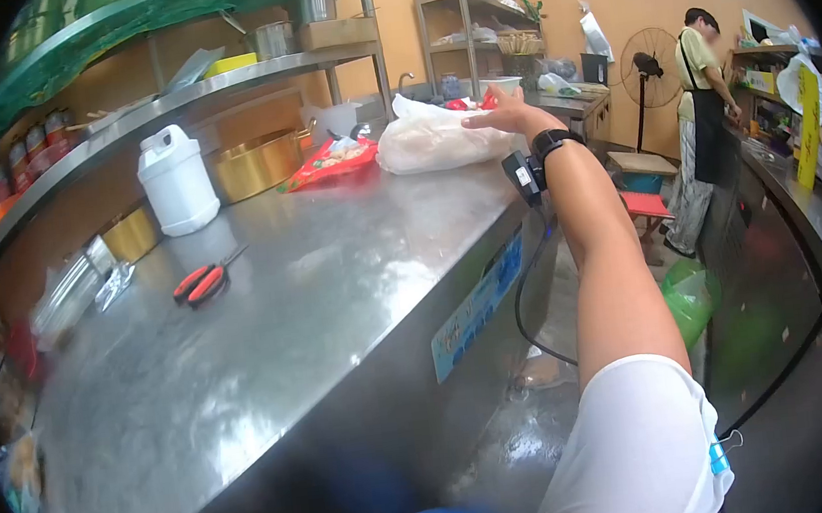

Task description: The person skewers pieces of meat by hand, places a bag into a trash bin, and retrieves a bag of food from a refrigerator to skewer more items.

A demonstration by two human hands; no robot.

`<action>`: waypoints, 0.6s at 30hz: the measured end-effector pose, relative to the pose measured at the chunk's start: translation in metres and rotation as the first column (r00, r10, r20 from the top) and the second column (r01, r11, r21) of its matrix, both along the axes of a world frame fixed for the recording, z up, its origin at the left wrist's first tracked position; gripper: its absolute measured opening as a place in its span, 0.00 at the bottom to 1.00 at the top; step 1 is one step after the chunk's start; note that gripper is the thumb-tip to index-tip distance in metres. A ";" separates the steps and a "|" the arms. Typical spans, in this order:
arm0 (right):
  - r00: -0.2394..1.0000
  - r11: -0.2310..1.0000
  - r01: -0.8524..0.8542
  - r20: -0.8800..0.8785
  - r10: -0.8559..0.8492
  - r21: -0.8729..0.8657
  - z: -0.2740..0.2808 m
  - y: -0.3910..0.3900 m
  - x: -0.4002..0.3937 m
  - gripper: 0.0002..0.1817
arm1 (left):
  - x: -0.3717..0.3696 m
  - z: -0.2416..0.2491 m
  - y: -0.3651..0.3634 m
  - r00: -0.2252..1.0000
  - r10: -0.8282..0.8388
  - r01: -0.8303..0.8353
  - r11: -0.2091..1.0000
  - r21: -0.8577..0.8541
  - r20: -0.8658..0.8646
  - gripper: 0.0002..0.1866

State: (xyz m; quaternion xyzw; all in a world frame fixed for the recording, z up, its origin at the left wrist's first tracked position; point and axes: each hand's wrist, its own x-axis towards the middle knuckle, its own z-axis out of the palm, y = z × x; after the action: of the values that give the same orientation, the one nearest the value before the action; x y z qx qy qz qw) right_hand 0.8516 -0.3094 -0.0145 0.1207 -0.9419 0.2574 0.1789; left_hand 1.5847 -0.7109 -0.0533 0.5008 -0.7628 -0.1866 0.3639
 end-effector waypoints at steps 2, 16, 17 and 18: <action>1.000 1.000 0.015 0.006 -0.015 -0.007 -0.001 -0.001 -0.022 0.61 | 0.006 0.002 -0.002 0.996 0.070 -0.070 0.998 -0.001 0.062 0.26; 0.939 0.888 -0.342 -0.139 0.314 -0.308 -0.033 -0.017 -0.053 0.26 | 0.013 -0.013 -0.027 0.960 0.234 -0.223 0.971 -0.086 0.156 0.24; 0.940 0.886 -0.340 -0.134 0.313 -0.316 -0.033 -0.019 -0.043 0.26 | 0.015 -0.014 -0.028 0.961 0.229 -0.216 0.972 -0.095 0.156 0.24; 0.953 0.887 -0.304 -0.110 0.283 -0.349 -0.031 -0.022 -0.034 0.24 | 0.017 -0.016 -0.028 0.963 0.222 -0.207 0.972 -0.109 0.155 0.24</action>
State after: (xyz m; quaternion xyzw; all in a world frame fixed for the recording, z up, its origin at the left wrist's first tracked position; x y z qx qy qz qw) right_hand 0.8177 -0.3313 -0.0456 0.2338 -0.8438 0.4470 0.1833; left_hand 1.6017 -0.7393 -0.0690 0.5771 -0.7395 -0.0687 0.3397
